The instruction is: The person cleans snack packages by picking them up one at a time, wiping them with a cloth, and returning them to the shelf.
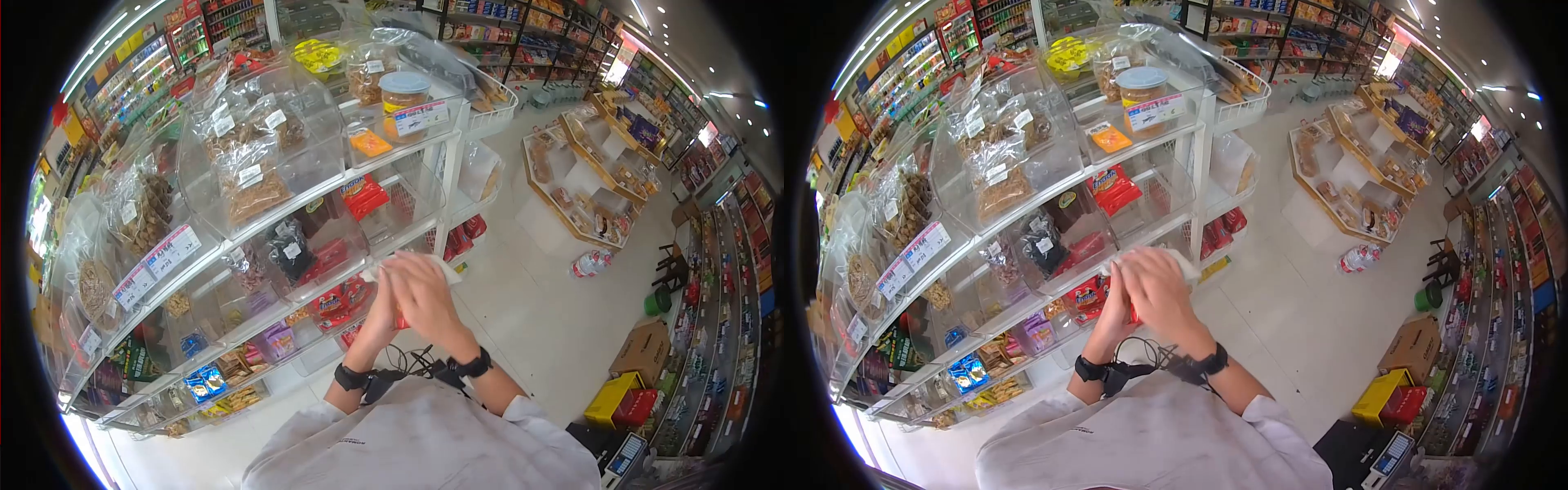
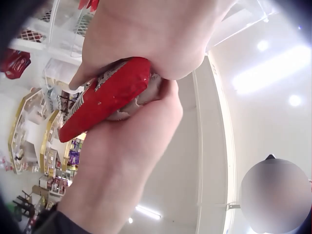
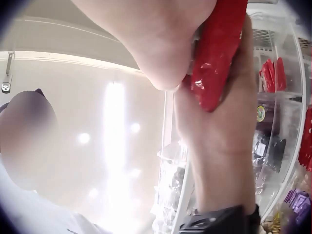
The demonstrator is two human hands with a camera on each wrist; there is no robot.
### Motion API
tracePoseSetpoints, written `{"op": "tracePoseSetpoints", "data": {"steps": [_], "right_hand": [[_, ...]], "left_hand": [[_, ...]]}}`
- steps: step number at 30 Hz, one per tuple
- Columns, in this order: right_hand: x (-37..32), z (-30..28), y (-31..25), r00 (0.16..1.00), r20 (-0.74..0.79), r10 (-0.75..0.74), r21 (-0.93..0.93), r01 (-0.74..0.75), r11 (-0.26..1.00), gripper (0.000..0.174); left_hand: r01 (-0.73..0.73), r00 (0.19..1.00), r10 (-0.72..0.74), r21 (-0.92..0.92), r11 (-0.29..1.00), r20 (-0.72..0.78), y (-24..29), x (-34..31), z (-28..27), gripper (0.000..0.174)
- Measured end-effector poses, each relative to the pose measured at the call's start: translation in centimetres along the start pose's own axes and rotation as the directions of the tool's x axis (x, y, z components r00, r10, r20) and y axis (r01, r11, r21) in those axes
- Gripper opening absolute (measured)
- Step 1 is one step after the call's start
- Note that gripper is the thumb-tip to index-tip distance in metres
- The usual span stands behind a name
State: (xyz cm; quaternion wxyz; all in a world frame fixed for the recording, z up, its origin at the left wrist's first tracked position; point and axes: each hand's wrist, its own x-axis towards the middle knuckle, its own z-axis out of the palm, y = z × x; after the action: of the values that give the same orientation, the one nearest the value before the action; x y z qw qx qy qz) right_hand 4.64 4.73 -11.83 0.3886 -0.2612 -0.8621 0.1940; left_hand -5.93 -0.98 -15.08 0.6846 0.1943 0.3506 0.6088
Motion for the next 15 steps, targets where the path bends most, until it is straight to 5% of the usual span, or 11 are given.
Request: {"op": "tracePoseSetpoints", "data": {"steps": [4,9,12,13,15], "right_hand": [[1.2,3.0,1.3,0.986,0.038,0.161,0.117,-0.164,0.980,0.034],[-0.6,5.1,-4.0,0.976,0.217,-0.016,0.001,0.016,1.000,0.050],[-1.8,5.2,-4.8,0.894,0.416,-0.167,0.018,0.175,0.984,0.054],[-1.9,5.1,-4.6,0.887,0.435,-0.157,0.013,0.168,0.986,0.055],[-2.0,6.2,-2.0,0.971,0.234,-0.051,0.031,0.045,0.998,0.052]], "left_hand": [[-0.189,0.982,0.188,-0.096,0.977,-0.018,0.0,-0.6,-2.4,0.057],[-0.299,0.952,0.238,-0.405,0.864,-0.194,-0.9,-0.3,-8.8,0.043],[-0.210,0.941,0.327,-0.602,0.770,0.090,-2.3,0.5,-14.8,0.041],[-0.256,0.964,0.254,-0.544,0.799,-0.080,-1.5,-0.1,-13.6,0.042],[-0.388,0.921,0.319,-0.434,0.813,-0.226,0.9,-0.7,-9.5,0.042]]}}
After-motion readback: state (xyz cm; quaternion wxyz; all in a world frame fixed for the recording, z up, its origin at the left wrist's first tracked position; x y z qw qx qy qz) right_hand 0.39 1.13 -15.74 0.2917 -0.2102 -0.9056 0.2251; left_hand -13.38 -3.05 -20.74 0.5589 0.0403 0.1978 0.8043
